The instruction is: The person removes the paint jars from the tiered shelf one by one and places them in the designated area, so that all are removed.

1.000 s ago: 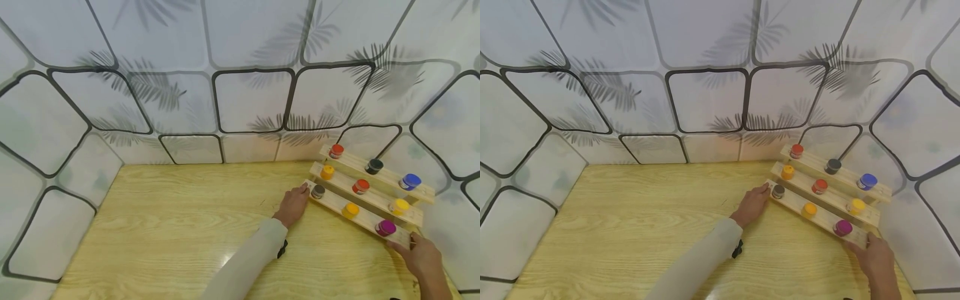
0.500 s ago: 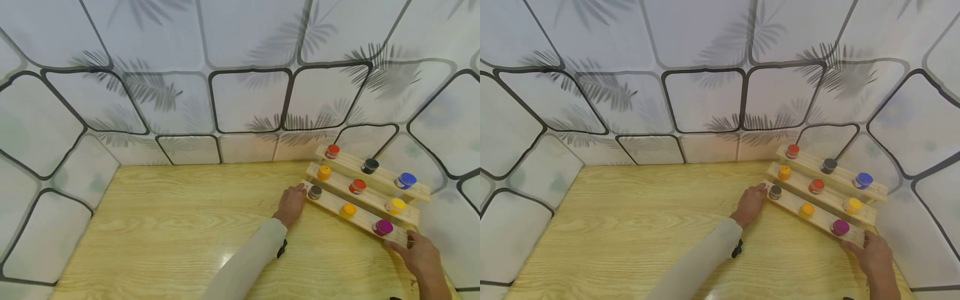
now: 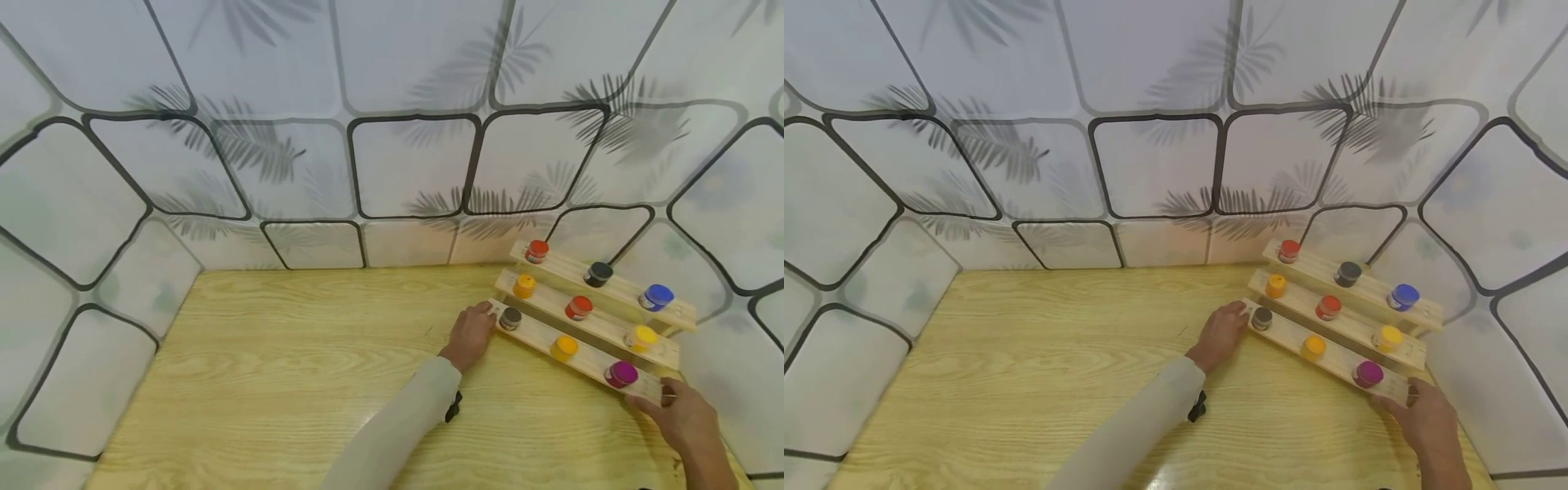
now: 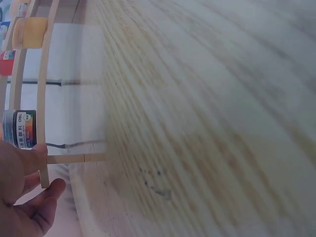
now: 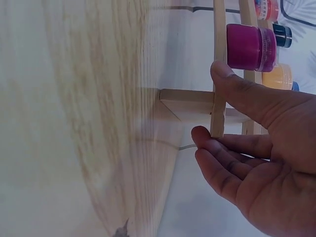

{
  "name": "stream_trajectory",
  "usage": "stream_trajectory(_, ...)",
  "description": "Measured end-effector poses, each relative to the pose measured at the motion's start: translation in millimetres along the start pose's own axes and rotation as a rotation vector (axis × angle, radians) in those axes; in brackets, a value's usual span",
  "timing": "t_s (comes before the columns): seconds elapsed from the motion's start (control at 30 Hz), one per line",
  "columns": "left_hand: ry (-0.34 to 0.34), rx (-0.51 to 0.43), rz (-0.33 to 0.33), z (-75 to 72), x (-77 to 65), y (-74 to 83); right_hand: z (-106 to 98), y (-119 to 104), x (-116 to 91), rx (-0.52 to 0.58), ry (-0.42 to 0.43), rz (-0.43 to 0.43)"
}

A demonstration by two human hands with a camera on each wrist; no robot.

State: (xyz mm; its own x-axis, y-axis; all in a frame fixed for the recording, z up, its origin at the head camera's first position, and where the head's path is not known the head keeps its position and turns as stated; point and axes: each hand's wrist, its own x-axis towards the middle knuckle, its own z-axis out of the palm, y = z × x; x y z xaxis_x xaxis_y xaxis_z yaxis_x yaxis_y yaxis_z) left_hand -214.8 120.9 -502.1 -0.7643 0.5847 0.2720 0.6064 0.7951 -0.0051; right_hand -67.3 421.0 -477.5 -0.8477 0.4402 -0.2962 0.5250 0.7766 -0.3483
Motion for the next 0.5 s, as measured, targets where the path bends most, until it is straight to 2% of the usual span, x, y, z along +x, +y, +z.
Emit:
stream_trajectory(0.2, 0.064, -0.069, 0.005, -1.5, -8.2, -9.6, 3.0, -5.8, -0.8, 0.016, 0.011, -0.019)
stream_trajectory(0.5, 0.068, -0.091, 0.003, -9.1, -25.9, -22.8, 6.9, -13.4, -0.2, -0.002, 0.015, -0.131)
